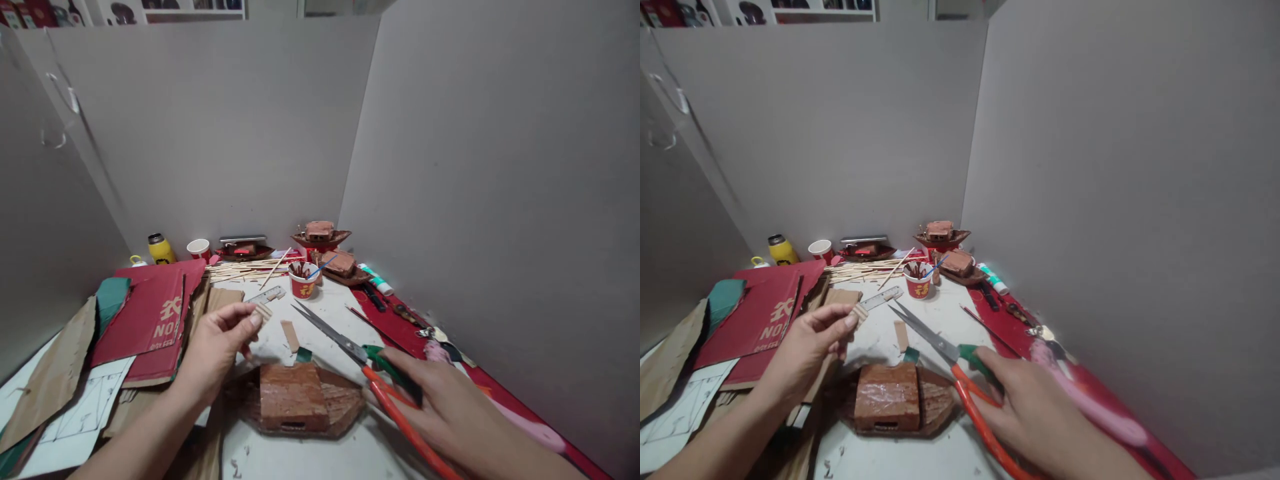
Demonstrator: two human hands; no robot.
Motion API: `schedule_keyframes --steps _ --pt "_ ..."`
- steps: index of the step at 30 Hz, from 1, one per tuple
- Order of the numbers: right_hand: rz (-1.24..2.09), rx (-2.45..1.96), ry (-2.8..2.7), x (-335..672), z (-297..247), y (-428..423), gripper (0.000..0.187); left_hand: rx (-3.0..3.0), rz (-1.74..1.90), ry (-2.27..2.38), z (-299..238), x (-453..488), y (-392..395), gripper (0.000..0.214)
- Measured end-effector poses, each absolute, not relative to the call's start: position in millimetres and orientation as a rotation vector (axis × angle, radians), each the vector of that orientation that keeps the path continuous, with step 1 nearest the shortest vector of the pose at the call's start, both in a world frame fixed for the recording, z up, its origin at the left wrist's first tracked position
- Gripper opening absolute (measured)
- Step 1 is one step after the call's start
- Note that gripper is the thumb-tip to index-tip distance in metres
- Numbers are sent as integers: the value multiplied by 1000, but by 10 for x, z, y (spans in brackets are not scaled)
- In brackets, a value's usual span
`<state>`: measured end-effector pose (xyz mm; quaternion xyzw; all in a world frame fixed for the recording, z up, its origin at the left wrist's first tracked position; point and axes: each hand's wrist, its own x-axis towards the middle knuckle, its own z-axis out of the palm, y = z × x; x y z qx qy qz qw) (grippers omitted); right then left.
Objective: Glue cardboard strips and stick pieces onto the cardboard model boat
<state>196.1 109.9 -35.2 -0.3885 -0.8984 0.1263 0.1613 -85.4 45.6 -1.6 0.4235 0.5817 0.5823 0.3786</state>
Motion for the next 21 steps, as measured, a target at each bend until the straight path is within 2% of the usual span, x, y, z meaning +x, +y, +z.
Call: schedule_keyframes --steps 3,9,15,18,21 --pt "358 -1186 -2575 1979 -451 1149 32 1200 1517 1649 85 -1104 504 36" --pt "217 -1268 -2624 2031 -491 1220 29 1411 1353 1868 238 -1325 449 18" --pt "80 -1497 -2591 2047 -457 1273 34 1606 1125 1963 -124 -1256 591 20" --pt "-86 -1448 -2634 2037 -487 1273 34 1670 1022 1999 -309 -1275 673 24" --pt "-202 -1413 -2647 2043 -509 1260 35 1726 945 2086 -271 -1291 653 29"
